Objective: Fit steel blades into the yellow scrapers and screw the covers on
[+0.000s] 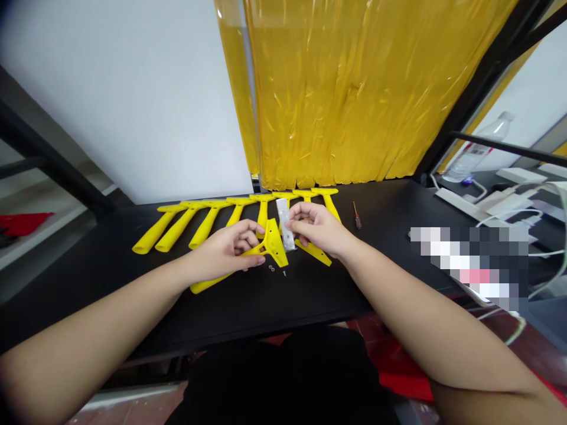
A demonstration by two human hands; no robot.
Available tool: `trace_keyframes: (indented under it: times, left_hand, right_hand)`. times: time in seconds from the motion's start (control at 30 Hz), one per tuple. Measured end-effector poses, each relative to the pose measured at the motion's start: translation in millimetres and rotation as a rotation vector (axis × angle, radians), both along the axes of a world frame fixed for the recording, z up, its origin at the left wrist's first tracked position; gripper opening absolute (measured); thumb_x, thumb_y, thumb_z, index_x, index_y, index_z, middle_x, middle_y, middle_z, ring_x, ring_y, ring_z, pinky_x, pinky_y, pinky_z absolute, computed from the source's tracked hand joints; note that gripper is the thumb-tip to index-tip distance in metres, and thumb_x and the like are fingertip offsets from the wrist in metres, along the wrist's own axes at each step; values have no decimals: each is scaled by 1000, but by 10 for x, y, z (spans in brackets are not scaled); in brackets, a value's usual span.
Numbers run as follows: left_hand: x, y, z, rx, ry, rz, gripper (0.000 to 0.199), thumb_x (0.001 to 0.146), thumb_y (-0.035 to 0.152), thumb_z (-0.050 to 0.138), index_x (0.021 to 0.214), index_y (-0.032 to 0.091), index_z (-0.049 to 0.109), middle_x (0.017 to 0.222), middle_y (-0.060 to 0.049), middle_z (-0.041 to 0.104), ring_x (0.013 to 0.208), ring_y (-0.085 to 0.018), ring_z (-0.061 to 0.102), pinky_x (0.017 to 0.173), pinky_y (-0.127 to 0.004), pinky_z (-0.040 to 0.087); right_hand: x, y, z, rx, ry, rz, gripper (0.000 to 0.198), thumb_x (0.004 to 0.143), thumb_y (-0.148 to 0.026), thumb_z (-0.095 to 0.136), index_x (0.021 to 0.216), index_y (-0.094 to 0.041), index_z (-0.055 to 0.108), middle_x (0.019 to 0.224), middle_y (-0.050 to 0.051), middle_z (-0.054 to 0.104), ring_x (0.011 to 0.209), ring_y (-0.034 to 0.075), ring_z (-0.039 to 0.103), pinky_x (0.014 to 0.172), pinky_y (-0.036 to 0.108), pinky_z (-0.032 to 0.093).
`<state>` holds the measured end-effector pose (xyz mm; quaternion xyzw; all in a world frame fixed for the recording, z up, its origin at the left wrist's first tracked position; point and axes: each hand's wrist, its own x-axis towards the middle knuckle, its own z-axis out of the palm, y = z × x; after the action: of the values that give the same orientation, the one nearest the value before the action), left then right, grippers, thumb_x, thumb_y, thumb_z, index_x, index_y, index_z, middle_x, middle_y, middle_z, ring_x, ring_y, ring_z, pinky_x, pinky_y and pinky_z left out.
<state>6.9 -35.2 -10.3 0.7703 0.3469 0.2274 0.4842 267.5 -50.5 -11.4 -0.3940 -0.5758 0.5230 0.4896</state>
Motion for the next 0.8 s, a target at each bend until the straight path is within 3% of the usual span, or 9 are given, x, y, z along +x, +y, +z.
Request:
trace_keyframes:
  times: [0.27,0.57,0.8]
  left_hand:
    - [-9,1,2,16,51,-23,49,83,37,84,121,21,57,92,1,62,66,-11,64,59,-26,54]
    - [-13,13,-11,19,68,-46,50,84,38,83,122,21,56,92,2,63,67,-11,65,60,-27,53]
    - [-11,8,-4,4,71,-55,48,85,36,82,122,21,56,92,2,63,68,-12,66,61,-28,54]
  right_hand:
    - [20,-23,35,-3,18,4,41,77,-42,89,89,-21,55,78,1,72,60,12,63,40,19,42]
    - [39,15,-16,72,35,22,42,81,-46,88,91,-21,57,72,-2,68,48,7,53,44,22,41]
    - [46,31,-40,91,68,22,38,80,-42,89,88,-21,59,73,-4,64,53,8,53,50,24,44]
